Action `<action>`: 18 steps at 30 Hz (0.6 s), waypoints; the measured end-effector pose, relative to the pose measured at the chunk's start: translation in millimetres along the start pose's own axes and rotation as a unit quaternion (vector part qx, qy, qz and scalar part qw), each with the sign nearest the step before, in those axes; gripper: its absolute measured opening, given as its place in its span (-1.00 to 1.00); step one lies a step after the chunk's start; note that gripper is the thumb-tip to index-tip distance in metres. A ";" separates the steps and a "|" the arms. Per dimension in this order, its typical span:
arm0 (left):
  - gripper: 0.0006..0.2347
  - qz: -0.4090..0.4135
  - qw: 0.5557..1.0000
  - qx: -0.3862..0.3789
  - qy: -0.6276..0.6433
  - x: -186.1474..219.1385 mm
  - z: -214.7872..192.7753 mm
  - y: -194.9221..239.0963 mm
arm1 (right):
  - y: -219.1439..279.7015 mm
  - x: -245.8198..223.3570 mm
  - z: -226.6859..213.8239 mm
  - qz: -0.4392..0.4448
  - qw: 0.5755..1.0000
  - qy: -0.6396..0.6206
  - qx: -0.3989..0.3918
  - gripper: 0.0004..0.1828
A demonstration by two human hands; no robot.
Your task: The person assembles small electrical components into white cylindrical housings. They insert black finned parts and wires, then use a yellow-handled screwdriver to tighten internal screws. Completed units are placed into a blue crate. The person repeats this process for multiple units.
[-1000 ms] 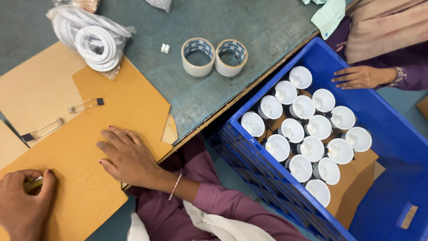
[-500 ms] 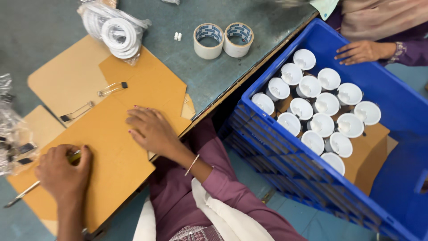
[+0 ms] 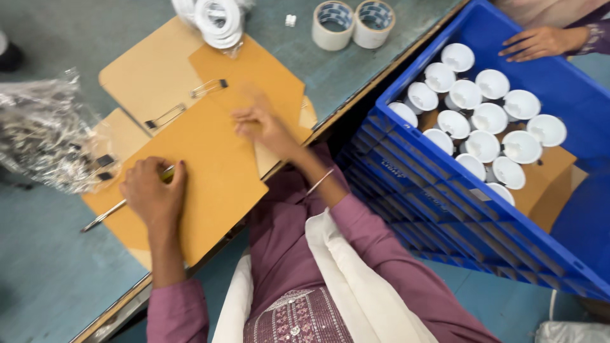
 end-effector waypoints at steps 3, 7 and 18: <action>-0.79 -0.004 1.000 0.004 0.024 1.1 -6.4 -0.5 | -25.6 9.2 -63.0 0.093 0.955 -0.266 0.090 0.13; -0.78 0.003 1.000 0.005 0.027 6.7 -12.2 -0.4 | -70.3 -5.0 -164.1 0.029 0.945 -0.283 0.159 -0.39; -0.75 -0.028 0.991 0.003 0.129 17.4 -31.9 -10.3 | -2.6 9.8 38.4 0.141 0.976 -0.166 -0.020 -0.83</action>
Point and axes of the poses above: each hand's wrist, its own y-axis away from the middle knuckle, its own z-axis out of the palm, x = y × z, the point moved 7 cm from there along -y, towards the middle knuckle, and after that the axes turned 3 degrees about y, right-handed, at the moved point
